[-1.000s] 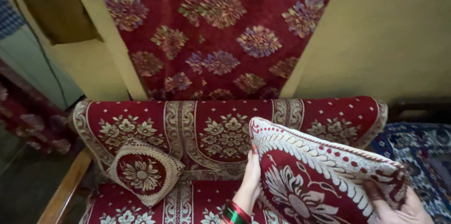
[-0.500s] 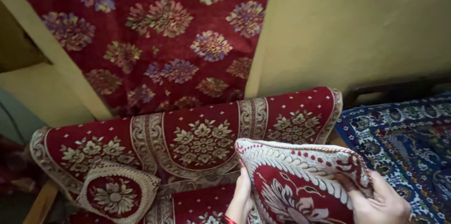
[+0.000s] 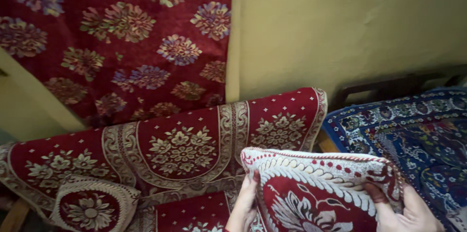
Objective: The person handles a vacuum machine, plugs it into a wall outlet, and then arranges cushions on a sofa, a bed, and several chairs by hand.
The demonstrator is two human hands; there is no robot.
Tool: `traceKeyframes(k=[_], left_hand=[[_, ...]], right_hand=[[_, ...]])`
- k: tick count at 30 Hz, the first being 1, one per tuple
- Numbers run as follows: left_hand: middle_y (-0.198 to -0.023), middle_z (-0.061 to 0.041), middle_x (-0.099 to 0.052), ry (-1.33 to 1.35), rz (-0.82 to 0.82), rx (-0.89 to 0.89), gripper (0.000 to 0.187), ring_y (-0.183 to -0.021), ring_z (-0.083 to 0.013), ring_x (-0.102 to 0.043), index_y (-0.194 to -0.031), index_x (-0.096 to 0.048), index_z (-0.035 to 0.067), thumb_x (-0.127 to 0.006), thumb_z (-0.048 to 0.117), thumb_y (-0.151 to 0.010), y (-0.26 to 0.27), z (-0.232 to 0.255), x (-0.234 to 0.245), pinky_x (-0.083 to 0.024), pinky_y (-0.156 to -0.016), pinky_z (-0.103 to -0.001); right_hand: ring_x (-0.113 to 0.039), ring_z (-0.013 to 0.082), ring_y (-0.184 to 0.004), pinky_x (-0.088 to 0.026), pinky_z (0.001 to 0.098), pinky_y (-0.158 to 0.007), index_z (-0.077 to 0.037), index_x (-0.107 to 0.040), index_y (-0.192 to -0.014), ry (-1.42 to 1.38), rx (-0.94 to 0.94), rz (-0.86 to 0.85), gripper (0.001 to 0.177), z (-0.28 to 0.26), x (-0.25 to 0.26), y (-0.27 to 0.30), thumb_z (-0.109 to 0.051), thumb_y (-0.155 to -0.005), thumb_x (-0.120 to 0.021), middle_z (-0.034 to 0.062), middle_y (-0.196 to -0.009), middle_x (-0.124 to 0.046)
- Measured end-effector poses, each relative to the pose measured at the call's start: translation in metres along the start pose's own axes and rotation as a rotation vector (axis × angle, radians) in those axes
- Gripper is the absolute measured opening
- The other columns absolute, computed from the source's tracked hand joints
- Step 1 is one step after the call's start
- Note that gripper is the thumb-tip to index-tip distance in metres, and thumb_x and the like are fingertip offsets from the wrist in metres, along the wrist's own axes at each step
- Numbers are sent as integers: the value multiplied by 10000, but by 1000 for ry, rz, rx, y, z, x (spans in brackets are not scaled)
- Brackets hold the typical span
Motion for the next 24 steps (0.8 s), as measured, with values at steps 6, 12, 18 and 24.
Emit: traceKeyframes(k=[6,12,18,24], left_hand=[[-1256,-66,-705,26,42,-40,813,-1154,-213,-658,-1376,-553,57,-856,454,-735,2,-27,2,-531,-996,-375],[-1113,-75,-744,73,144,-94,671,-1032,-192,-686,-1264,-648,1,-849,373,-743,-8,-32,-2,-542,-939,-363],[-1127,-80,-719,214,122,-181,615,-1050,-196,-671,-1268,-630,-21,-877,294,-802,-21,-41,18,-525,-993,-379],[-1250,-119,-720,539,6,-91,710,-1176,-294,-672,-1307,-615,18,-848,368,-735,-21,-22,13,-504,-1072,-502]], right_hand=[[-717,138,-1005,-535,284,-984,10,-713,-1268,-15,-19,-33,366,46,18,-18,-34,-906,-745,136,-1068,-768],[-707,170,-982,-508,306,-988,50,-725,-1215,244,22,96,364,18,32,-12,-23,-871,-820,168,-1036,-760],[-718,107,-1016,-540,219,-974,42,-697,-1278,-58,130,182,321,-25,21,-9,-13,-973,-778,133,-1117,-750],[-723,213,-908,-544,323,-849,42,-699,-1244,287,159,182,492,-94,13,-27,-133,-809,-849,191,-1014,-749]])
Point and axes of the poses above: each hand's wrist, its own y-axis away from the middle knuckle, its own x-axis out of the back of the hand, z = x × y, the point moved 5 cm from there along -y, towards the middle knuckle
